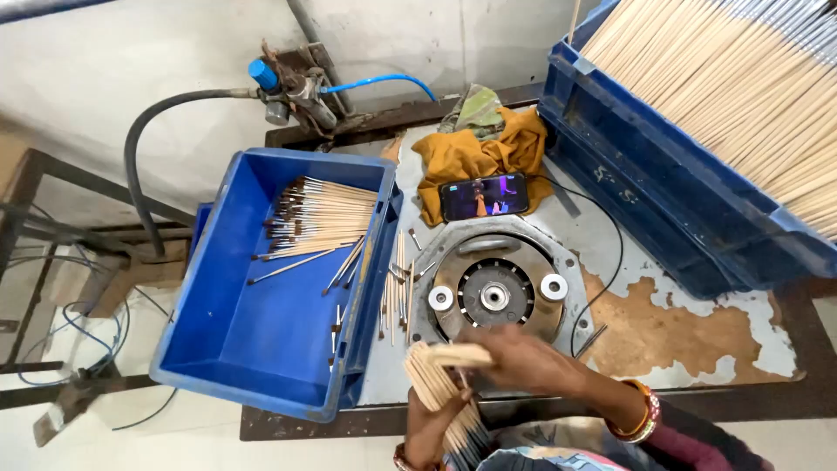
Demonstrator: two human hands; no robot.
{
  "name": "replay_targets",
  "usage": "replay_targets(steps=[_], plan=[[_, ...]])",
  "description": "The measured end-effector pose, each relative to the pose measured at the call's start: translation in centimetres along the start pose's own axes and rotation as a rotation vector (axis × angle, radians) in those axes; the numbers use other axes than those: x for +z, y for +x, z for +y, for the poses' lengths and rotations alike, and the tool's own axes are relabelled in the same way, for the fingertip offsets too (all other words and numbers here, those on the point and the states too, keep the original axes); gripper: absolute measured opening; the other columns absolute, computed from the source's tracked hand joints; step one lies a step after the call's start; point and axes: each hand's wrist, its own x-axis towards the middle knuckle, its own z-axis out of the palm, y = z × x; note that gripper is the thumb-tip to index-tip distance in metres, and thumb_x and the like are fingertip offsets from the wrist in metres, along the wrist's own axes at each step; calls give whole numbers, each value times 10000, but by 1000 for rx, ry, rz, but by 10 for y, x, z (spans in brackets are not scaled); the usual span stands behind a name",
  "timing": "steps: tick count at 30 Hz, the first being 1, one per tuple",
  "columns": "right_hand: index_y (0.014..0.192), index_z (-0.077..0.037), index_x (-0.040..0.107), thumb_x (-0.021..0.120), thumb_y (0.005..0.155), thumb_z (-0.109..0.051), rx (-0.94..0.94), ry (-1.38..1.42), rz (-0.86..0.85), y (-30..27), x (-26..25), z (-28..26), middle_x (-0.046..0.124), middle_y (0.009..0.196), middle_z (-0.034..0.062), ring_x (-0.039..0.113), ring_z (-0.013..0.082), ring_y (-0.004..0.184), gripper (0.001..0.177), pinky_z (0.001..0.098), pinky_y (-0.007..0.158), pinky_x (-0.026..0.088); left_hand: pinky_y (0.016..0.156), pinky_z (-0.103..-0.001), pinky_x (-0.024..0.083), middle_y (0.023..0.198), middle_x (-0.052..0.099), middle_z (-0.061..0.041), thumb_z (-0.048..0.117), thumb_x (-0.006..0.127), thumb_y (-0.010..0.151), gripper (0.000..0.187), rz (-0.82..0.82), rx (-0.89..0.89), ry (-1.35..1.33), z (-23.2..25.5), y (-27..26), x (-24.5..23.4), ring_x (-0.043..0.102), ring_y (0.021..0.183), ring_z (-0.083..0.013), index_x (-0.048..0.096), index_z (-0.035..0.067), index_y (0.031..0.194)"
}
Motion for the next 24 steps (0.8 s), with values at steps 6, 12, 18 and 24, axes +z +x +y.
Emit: replay_targets(steps=[6,12,18,24], plan=[[1010,-154,746,761,748,-87,5,-136,392,-22,-35,28,799,897,138,782,294,798,270,420,705,599,645,-360,618,927,744,-154,48,785,870,274,88,-131,-115,-1,21,-3,730,772,-259,647,-38,1090],[1288,-117,581,594,985,-159,335,-592,145,24,-27,58,727,913,171,718,367,855,306,482,752,559,708,-442,630,975,689,-150,165,695,892,322,252,-260,-503,-9,13,-11,726,870,-293,562,15,1144],[1169,-63,606,645,858,-108,93,-582,340,26,-2,103,689,873,181,687,401,801,316,509,687,540,799,-437,641,996,679,-106,-9,692,832,372,303,-386,-479,-35,8,-28,739,917,-297,559,26,1178],[1065,-47,610,742,752,-90,-200,-244,445,5,12,26,681,864,174,686,400,819,343,487,688,529,721,-380,636,954,753,-148,-58,742,823,346,86,-92,-119,-13,3,-3,751,801,-260,625,-58,1148]])
